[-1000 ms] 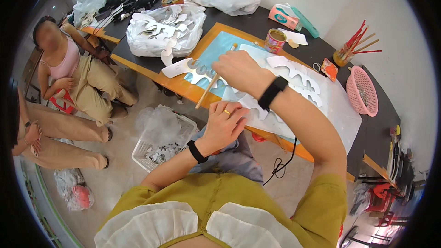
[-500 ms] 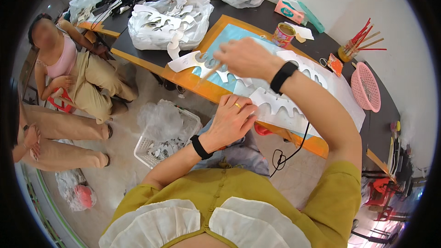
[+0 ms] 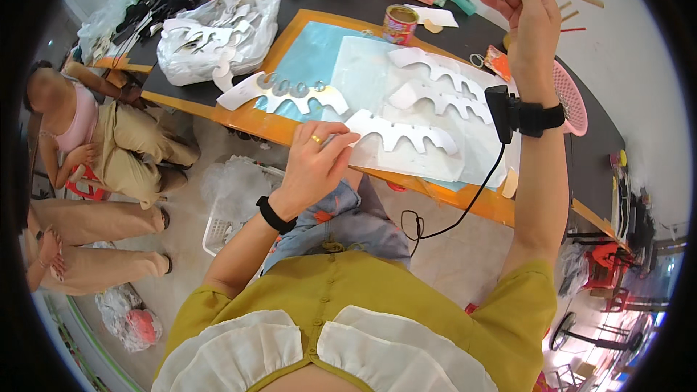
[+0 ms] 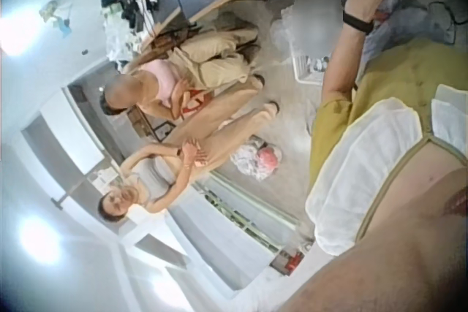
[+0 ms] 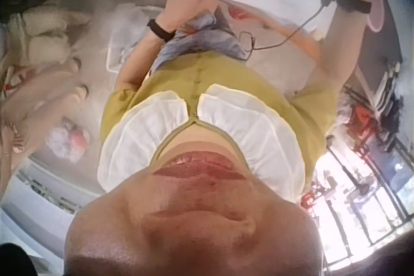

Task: Applying adhesive or paint to white shoe components using a brush on a workshop table.

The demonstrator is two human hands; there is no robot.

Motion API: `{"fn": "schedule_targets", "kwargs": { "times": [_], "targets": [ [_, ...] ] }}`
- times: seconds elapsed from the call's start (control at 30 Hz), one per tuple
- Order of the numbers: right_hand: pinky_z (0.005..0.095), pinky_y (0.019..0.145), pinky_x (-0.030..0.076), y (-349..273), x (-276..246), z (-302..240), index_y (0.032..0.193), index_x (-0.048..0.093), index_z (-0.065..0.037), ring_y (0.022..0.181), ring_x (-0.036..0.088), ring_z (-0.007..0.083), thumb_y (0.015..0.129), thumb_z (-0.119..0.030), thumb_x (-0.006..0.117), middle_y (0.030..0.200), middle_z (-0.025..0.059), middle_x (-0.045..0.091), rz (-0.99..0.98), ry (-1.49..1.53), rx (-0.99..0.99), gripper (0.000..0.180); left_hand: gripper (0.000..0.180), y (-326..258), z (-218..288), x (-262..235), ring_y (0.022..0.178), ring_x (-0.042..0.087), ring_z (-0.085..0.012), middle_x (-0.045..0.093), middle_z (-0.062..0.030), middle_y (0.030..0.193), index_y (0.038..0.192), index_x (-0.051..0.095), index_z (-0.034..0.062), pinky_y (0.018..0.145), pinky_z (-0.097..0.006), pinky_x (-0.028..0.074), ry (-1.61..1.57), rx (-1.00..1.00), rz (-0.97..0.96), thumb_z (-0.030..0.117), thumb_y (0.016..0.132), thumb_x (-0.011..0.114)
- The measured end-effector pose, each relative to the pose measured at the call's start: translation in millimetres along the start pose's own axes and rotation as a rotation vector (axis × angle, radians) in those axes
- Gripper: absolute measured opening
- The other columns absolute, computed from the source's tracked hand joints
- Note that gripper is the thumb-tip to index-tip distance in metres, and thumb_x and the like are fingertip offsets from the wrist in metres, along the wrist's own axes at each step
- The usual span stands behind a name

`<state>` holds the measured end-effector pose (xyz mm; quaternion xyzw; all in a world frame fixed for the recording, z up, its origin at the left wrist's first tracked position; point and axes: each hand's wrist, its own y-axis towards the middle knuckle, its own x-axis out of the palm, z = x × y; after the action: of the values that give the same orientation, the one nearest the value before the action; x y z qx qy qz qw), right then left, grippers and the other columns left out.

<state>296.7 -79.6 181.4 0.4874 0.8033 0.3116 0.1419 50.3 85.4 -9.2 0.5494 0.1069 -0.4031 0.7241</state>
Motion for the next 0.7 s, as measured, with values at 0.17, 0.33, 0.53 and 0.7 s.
{"fn": "schedule_targets", "kwargs": {
  "times": [0.17, 0.33, 0.53, 0.7],
  "targets": [
    [0.0247, 0.058, 0.054, 7, -35, 14, 0.106, 0.057, 0.001, 0.068, 0.067, 0.0173, 0.092, -0.018, 0.059, 0.087, 0.0115, 0.068, 0.155, -0.264, 0.136, 0.024, 0.021, 3, 21, 11, 0.102, 0.055, -0.0285, 0.061, -0.0073, 0.108, 0.098, 0.065, 0.0075, 0.083, -0.042, 0.042, 0.006, 0.045, 0.028, 0.008, 0.077, 0.069],
    [0.0233, 0.053, 0.05, 21, -19, 53, 0.102, 0.06, 0.0, 0.061, 0.064, 0.013, 0.091, -0.018, 0.061, 0.085, 0.009, 0.068, 0.04, -0.413, 0.105, 0.021, 0.046, -1, 32, 21, 0.125, 0.045, -0.0341, 0.053, -0.013, 0.13, 0.12, 0.059, 0.0073, 0.108, -0.051, 0.033, 0.016, 0.016, -0.106, 0.025, 0.08, 0.071],
    [0.027, 0.06, 0.052, 33, 5, 85, 0.101, 0.059, -0.001, 0.07, 0.066, 0.0145, 0.091, -0.019, 0.062, 0.084, 0.0094, 0.068, -0.072, -0.606, 0.062, 0.021, 0.058, -3, 28, 27, 0.124, 0.047, -0.0331, 0.051, -0.0149, 0.133, 0.125, 0.056, 0.0047, 0.108, -0.049, 0.033, 0.092, 0.002, -0.208, 0.039, 0.08, 0.069],
    [0.0276, 0.063, 0.054, 35, 4, 106, 0.101, 0.059, 0.0, 0.077, 0.068, 0.0166, 0.092, -0.018, 0.061, 0.086, 0.0106, 0.068, -0.151, -0.621, 0.05, 0.021, 0.061, -4, 28, 31, 0.12, 0.048, -0.0316, 0.051, -0.014, 0.132, 0.126, 0.055, 0.0044, 0.103, -0.047, 0.037, 0.085, -0.007, -0.194, 0.04, 0.079, 0.069]
  ]
}}
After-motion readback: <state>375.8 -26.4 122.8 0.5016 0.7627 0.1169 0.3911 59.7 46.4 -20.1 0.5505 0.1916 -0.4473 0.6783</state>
